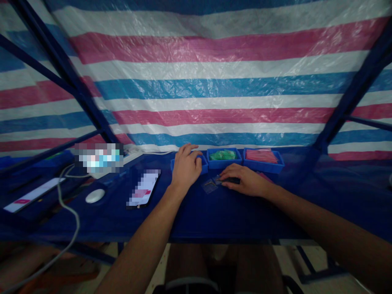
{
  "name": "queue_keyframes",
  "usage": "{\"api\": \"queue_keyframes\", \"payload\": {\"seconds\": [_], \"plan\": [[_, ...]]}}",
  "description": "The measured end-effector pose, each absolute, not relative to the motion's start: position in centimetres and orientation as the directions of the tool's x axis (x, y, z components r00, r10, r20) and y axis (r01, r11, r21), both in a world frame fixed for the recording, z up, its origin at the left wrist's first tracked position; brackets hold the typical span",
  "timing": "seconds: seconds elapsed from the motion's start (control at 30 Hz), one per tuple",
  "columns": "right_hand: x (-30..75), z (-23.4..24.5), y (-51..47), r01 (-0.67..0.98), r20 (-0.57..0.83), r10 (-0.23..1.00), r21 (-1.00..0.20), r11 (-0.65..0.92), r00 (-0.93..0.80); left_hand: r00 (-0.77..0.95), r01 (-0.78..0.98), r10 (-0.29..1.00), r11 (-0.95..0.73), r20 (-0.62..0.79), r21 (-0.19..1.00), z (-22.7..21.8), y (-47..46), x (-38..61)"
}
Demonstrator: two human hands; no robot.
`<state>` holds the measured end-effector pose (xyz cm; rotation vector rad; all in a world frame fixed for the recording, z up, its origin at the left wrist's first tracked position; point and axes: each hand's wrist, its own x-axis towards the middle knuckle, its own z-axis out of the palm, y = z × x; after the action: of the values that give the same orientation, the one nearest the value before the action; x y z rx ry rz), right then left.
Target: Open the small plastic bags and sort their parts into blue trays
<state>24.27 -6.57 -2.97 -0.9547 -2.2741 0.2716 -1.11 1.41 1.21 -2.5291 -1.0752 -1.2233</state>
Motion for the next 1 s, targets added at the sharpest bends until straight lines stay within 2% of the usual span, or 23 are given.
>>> {"api": "queue_keyframes", "payload": {"seconds": [0.1, 0.23, 0.4, 0.57, 0.7, 0.8, 0.9, 1.0], "plan": [[24.2, -2.9, -6.4, 0.569, 0.504, 0.693, -0.404, 0.716, -0.515, 0.545, 0.447, 0.434, -0.874, 0.717, 0.190, 1.2, 0.0, 0.2], [24.2, -2.8, -6.5, 0.581, 0.487, 0.702, -0.400, 0.709, -0.520, 0.659, 0.271, 0.375, -0.927, 0.652, 0.260, 0.8, -1.5, 1.9], [24.4, -2.7, -6.6, 0.633, 0.495, 0.737, -0.399, 0.664, -0.461, 0.675, 0.239, 0.388, -0.919, 0.627, 0.313, 0.4, -2.0, 2.6], [24.6, -2.7, -6.5, 0.669, 0.528, 0.781, -0.452, 0.590, -0.333, 0.659, 0.253, 0.439, -0.894, 0.611, 0.370, 0.3, -2.1, 2.6], [24.7, -2.6, -6.3, 0.614, 0.566, 0.804, -0.573, 0.543, -0.184, 0.626, 0.248, 0.503, -0.853, 0.596, 0.459, -0.2, -2.0, 2.9], [24.8, -2.6, -6.1, 0.505, 0.546, 0.835, -0.704, 0.499, -0.063, 0.622, 0.202, 0.556, -0.793, 0.550, 0.574, -0.8, -1.7, 3.2], [24.8, -2.7, -6.0, 0.366, 0.480, 0.877, -0.810, 0.457, -0.034, 0.601, 0.129, 0.615, -0.705, 0.511, 0.697, -1.2, -1.4, 3.5], [24.8, -2.7, -5.8, 0.213, 0.425, 0.905, -0.882, 0.421, -0.028, 0.558, 0.083, 0.660, -0.648, 0.503, 0.757, -1.3, -1.2, 3.6]]}}
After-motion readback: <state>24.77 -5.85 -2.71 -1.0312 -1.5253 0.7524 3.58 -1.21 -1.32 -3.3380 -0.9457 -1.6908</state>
